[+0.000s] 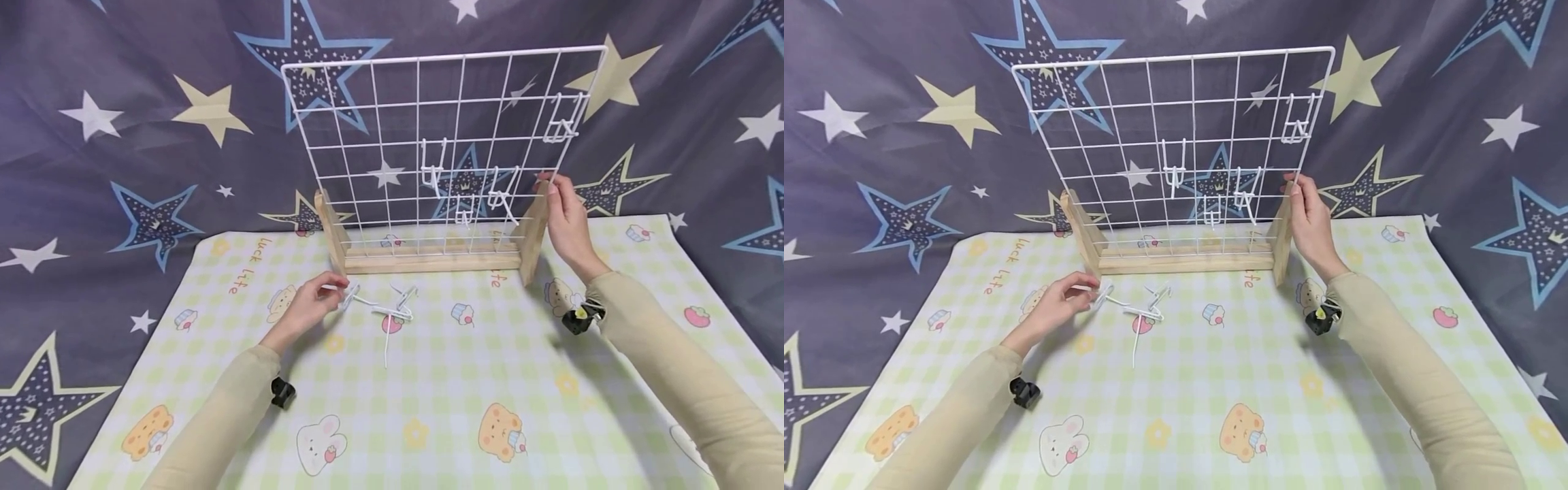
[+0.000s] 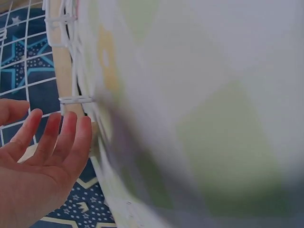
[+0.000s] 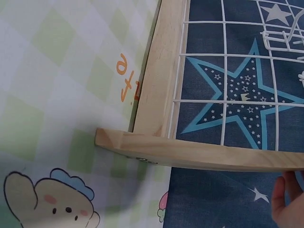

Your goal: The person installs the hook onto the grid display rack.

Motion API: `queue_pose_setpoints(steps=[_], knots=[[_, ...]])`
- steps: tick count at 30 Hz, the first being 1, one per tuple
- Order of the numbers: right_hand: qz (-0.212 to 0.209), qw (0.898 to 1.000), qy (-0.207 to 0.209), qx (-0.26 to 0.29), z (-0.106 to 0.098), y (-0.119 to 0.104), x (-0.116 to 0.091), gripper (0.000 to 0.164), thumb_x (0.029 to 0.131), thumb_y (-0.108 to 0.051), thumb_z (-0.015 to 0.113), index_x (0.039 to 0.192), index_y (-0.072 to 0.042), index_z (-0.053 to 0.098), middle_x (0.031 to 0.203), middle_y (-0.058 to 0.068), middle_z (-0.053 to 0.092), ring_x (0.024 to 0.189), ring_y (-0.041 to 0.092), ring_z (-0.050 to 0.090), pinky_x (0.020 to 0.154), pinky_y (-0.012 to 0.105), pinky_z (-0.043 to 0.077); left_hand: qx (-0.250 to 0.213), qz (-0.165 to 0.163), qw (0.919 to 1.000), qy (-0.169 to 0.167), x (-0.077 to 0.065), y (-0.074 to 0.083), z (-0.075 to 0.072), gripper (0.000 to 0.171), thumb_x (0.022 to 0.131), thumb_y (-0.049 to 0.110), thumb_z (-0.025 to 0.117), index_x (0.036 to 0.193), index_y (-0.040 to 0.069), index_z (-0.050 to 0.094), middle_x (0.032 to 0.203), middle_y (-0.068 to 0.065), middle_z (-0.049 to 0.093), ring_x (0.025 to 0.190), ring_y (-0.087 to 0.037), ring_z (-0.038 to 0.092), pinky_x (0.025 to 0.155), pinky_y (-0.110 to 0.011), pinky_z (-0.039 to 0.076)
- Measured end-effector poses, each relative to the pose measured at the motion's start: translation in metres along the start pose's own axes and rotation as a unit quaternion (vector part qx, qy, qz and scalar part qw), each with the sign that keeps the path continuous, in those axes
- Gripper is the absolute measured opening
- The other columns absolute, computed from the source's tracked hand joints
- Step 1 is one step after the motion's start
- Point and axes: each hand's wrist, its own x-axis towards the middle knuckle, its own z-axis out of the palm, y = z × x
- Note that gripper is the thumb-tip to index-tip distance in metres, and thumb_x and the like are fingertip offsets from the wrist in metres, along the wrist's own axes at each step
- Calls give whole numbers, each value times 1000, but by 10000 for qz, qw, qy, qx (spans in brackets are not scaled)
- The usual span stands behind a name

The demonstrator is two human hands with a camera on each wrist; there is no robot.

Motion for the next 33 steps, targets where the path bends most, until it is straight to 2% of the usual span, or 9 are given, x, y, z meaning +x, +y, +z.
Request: queue_pose_setpoints(steps=[1,7,14,16,21,23,26,29,33], knots=[[-13,10000,11,50,1,0,0,34,106,-21,34,127,-4,55,114,19,62,103,5,53,84,21,35,59,97,9999,18,2,-2,1,26,88,-6,57,114,-7,59,115,-24,60,101,-39,60,84,-42,52],[-75,9997,114,189,4,0,-1,33,106,-19,34,126,-3,55,113,20,62,104,7,52,86,21,35,262,679,9973,-24,15,12,11,25,88,-8,58,113,-9,59,108,-24,64,101,-35,61,91,-45,47],[-89,9996,91,248,5,1,-2,33,106,-17,33,127,-1,53,113,19,61,111,16,54,91,23,36,118,704,9973,-174,27,22,25,22,89,-7,59,111,-6,61,104,-23,64,101,-34,60,91,-44,48],[-113,9995,96,286,6,1,-1,32,106,-15,33,126,0,52,109,12,63,111,19,54,91,23,36,117,740,9970,-204,30,25,28,23,88,-8,58,110,-7,60,104,-24,64,100,-34,61,90,-44,49],[-145,9990,171,394,7,2,-1,31,105,-10,33,124,5,52,102,-11,59,104,8,53,89,22,36,149,944,9940,-538,36,27,38,23,87,-9,59,111,-10,58,103,-26,63,97,-35,61,88,-42,50],[-129,9989,182,408,8,2,-2,31,105,-10,33,123,6,52,102,-13,58,104,2,52,89,22,36,268,1062,9915,-700,37,26,43,22,87,-8,60,109,-11,59,101,-25,63,96,-34,61,87,-41,50],[-94,9991,174,385,8,2,-2,32,105,-13,33,124,3,52,102,-14,57,107,8,53,91,22,37,466,1243,9870,-906,40,25,52,19,87,-7,61,106,-10,60,99,-22,65,93,-32,63,86,-39,51],[-82,9992,178,336,8,3,-2,32,106,-16,33,125,-1,53,103,-10,59,111,21,54,91,23,37,603,1323,9836,-1069,43,22,60,17,87,-5,63,103,-8,61,97,-18,66,91,-28,63,85,-36,51],[-179,9990,190,350,9,5,-1,33,106,-17,32,125,0,52,107,11,61,110,29,54,90,23,37,698,1277,9825,-1166,46,21,67,17,85,-3,65,101,-6,62,90,-13,67,87,-25,64,82,-34,51]])
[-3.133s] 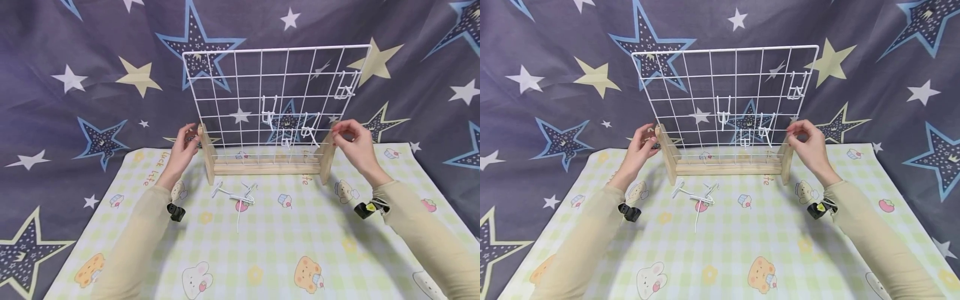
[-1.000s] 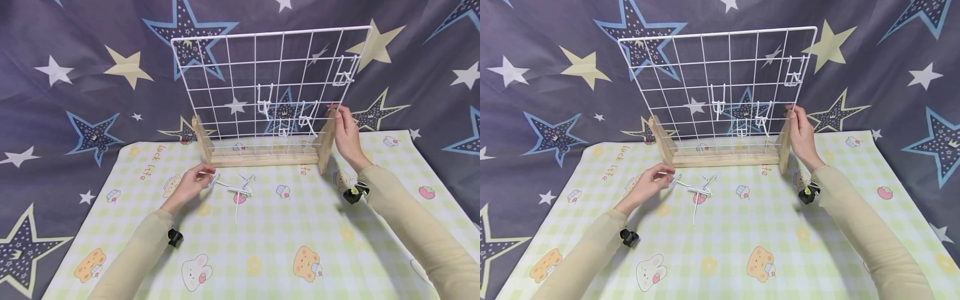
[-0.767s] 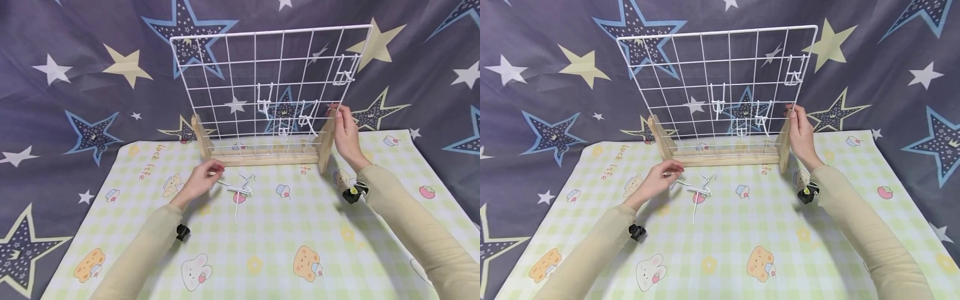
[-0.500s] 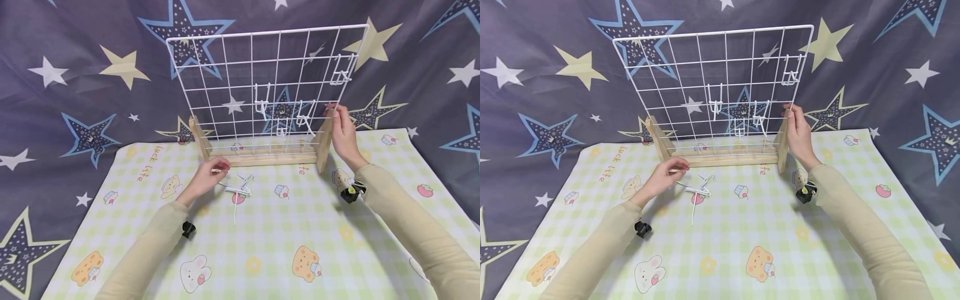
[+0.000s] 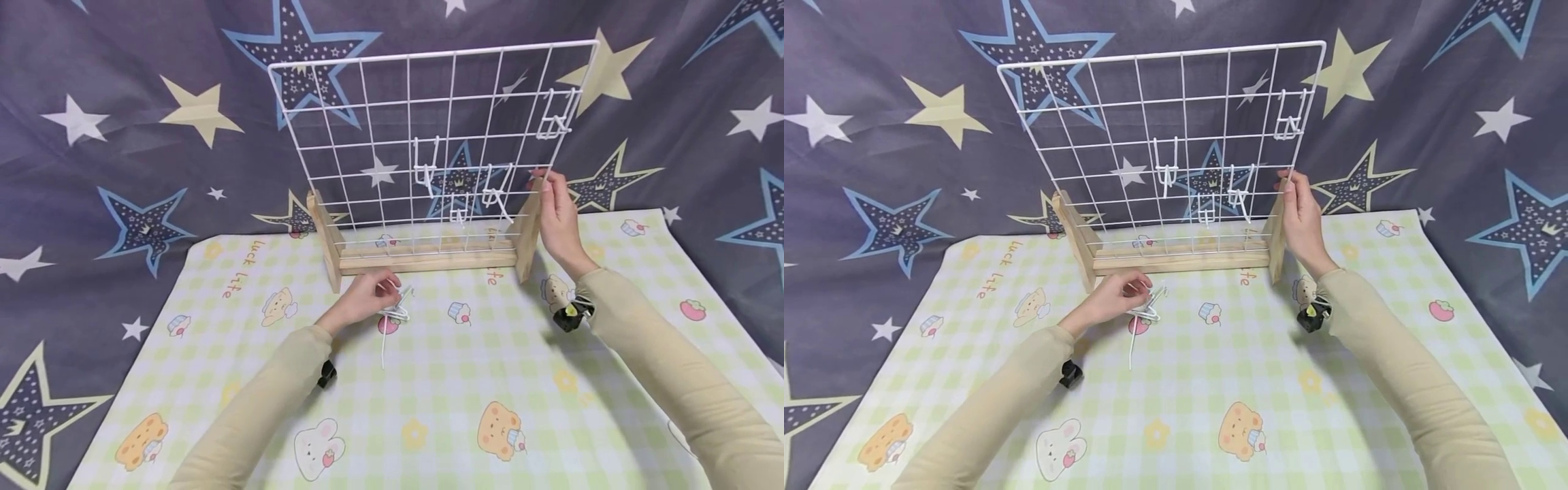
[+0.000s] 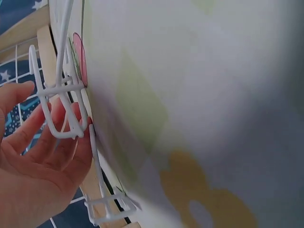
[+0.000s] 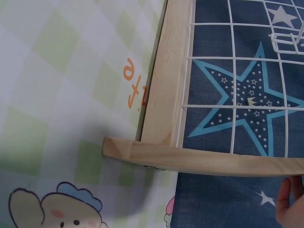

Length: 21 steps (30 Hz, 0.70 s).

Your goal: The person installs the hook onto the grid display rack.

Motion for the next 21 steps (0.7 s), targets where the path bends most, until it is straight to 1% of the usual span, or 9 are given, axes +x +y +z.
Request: queue_pose_setpoints(steps=[3,9,12,15,21], knots=[[-39,10000,-4,1,0,1,0,33,106,-17,32,125,2,52,110,22,59,108,26,54,89,22,37,68,-150,9999,-15,1,2,1,18,84,-2,68,101,-5,63,86,-10,68,83,-23,64,81,-34,52],[-16,10000,22,-19,1,2,1,33,106,-17,32,125,1,52,109,23,58,107,24,54,88,22,37,204,-365,9991,48,1,1,1,17,82,-5,65,99,-4,64,82,-9,67,79,-22,63,78,-33,52],[-15,10000,21,-33,1,2,1,33,106,-17,32,125,0,52,109,23,58,106,22,54,88,22,37,239,-378,9989,103,0,-1,1,15,82,-5,64,97,-4,65,81,-9,66,77,-21,62,76,-33,51],[14,10000,32,-39,1,2,0,33,106,-18,32,125,0,52,110,23,58,106,21,54,89,22,37,297,-338,9989,131,-1,-3,1,10,85,-2,63,95,-2,67,81,-8,67,76,-20,62,75,-33,51],[55,9999,39,83,1,3,0,33,106,-18,32,125,0,52,110,24,58,108,30,53,90,23,38,284,-275,9992,23,0,-2,2,9,88,1,63,94,1,70,86,-6,68,79,-18,61,77,-33,50]])
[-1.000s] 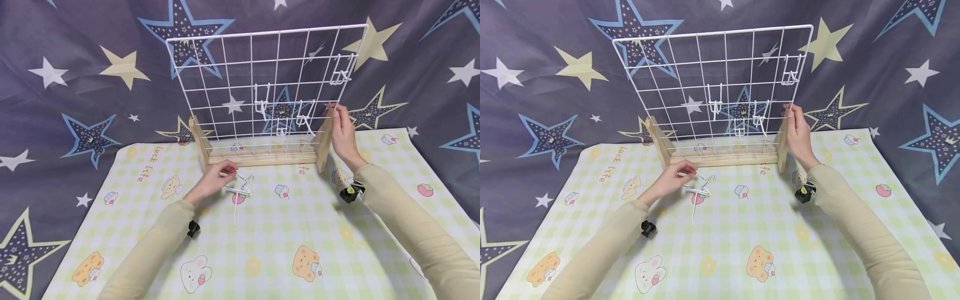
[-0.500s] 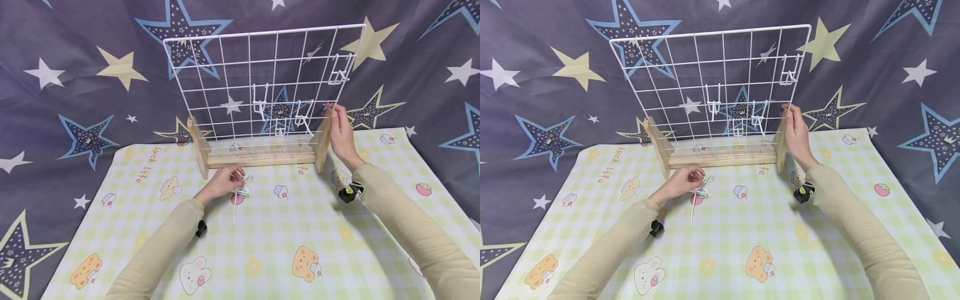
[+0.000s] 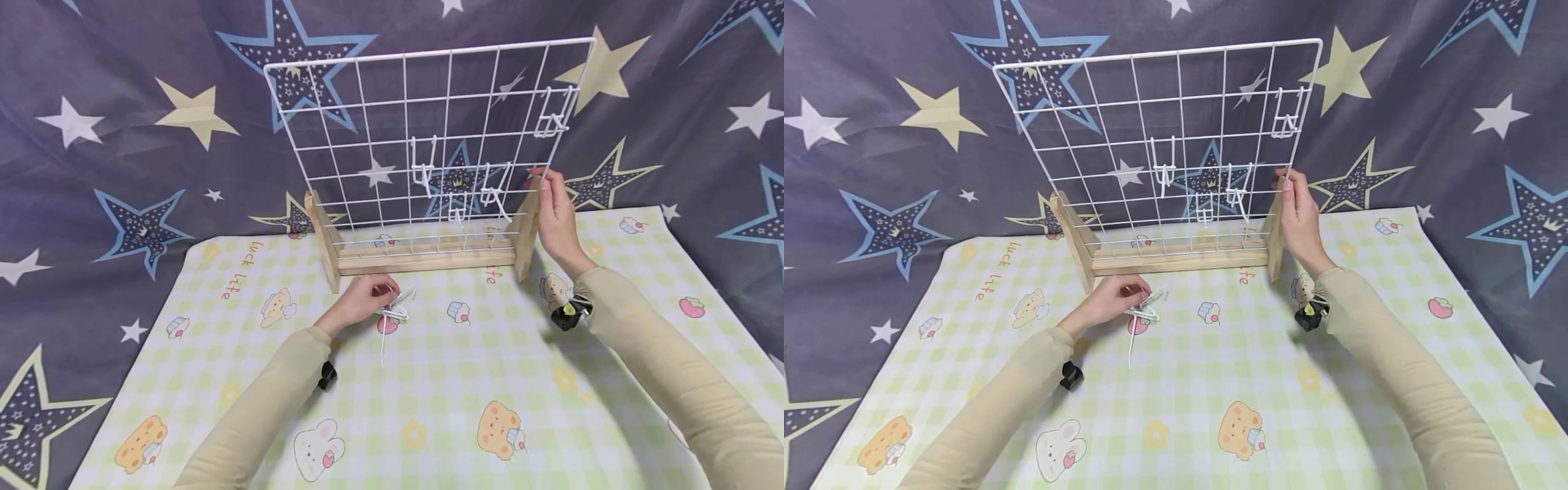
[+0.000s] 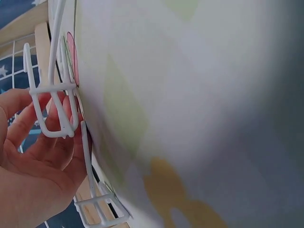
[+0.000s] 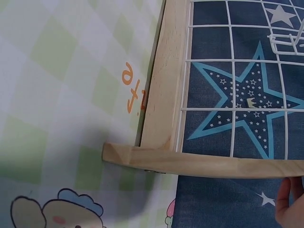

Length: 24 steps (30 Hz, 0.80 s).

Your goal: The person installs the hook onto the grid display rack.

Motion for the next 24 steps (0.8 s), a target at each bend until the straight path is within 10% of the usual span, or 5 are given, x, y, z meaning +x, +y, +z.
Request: queue_pose_setpoints(steps=[18,24], knots=[[19,10000,-24,6,0,-4,-1,33,106,-17,32,127,-1,52,111,21,59,105,15,53,89,23,37,736,-256,9970,1,7,-7,-9,25,83,-2,68,107,1,68,98,-17,57,85,-27,57,79,-38,49],[92,9999,-59,14,-1,-8,-3,34,106,-17,32,128,0,51,112,21,60,107,20,53,90,23,37,1048,-232,9942,-8,10,-11,-6,13,78,0,73,89,3,67,86,-11,55,82,-24,52,75,-35,45]])
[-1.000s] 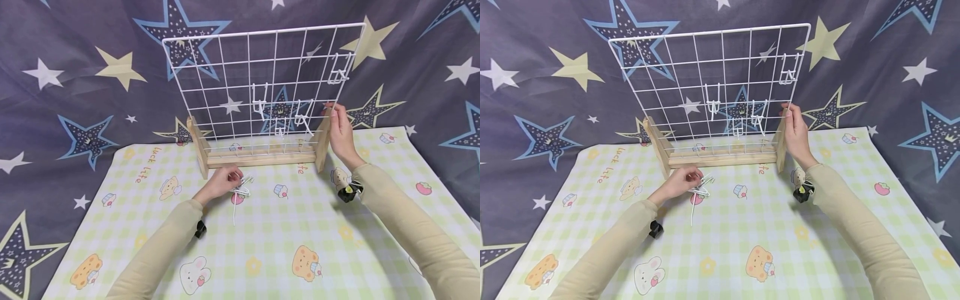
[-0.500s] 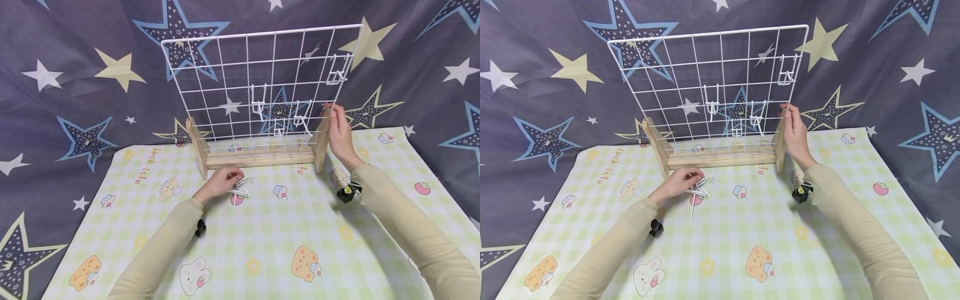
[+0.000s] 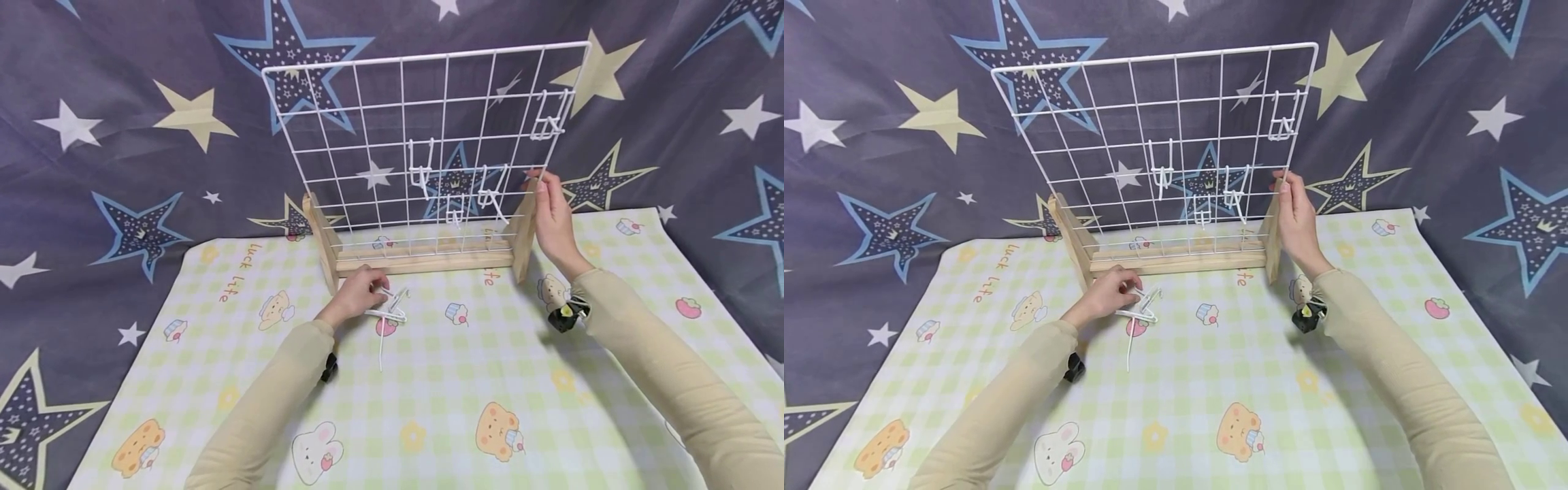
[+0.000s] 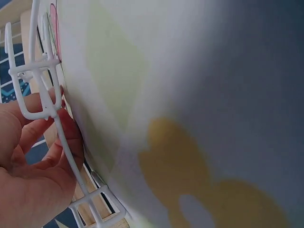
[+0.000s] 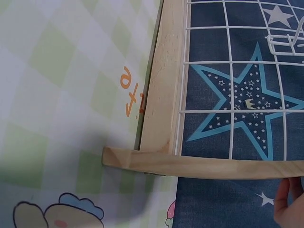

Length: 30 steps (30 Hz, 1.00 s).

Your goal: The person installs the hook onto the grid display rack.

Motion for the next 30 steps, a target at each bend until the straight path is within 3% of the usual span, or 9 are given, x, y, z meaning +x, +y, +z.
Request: queue_pose_setpoints(steps=[5,9,12,15,18,25,30], knots=[[17,10000,-31,83,0,-19,-5,33,106,-10,30,126,8,48,112,29,57,107,31,52,89,22,36,-195,113,9997,17,-2,0,1,13,76,-2,75,80,3,64,84,-8,55,82,-23,53,74,-33,45],[-45,9998,-22,207,1,-33,-7,32,104,-5,30,124,13,47,110,32,55,108,40,50,91,23,36,-906,89,9958,9,-6,-1,1,11,79,-4,72,82,3,64,83,-7,59,79,-20,56,73,-32,46],[-93,9996,6,275,1,-36,-7,31,104,-3,31,123,14,47,103,18,58,107,42,49,93,24,36,-1457,12,9893,29,-8,-1,0,9,81,-6,68,84,2,65,81,-6,62,73,-17,57,71,-30,46],[-137,9994,27,328,1,-36,-6,31,104,-3,31,123,14,48,100,1,56,107,41,49,93,24,36,-1725,-53,9849,105,-9,-2,0,8,82,-6,67,85,1,65,77,-7,63,69,-17,56,66,-27,46],[-136,9992,5,384,1,-36,-6,31,104,-3,31,123,14,48,100,-2,55,107,41,49,92,24,36,-1956,-159,9804,181,-11,-2,0,7,83,-6,67,86,0,65,75,-9,63,67,-22,58,62,-25,46],[-37,9991,0,432,0,-34,-6,31,104,-4,31,124,13,48,102,2,55,107,38,50,92,27,37,-2375,-394,9701,299,-11,-3,1,7,85,-5,67,88,-2,62,76,-7,65,67,-25,60,62,-25,49],[-3,9983,-21,582,1,-34,-6,32,105,-5,30,125,14,46,106,25,56,105,34,50,91,30,39,-2526,-291,9652,605,-11,-2,1,8,84,-7,65,90,-4,62,80,-9,64,68,-21,60,63,-29,52]])
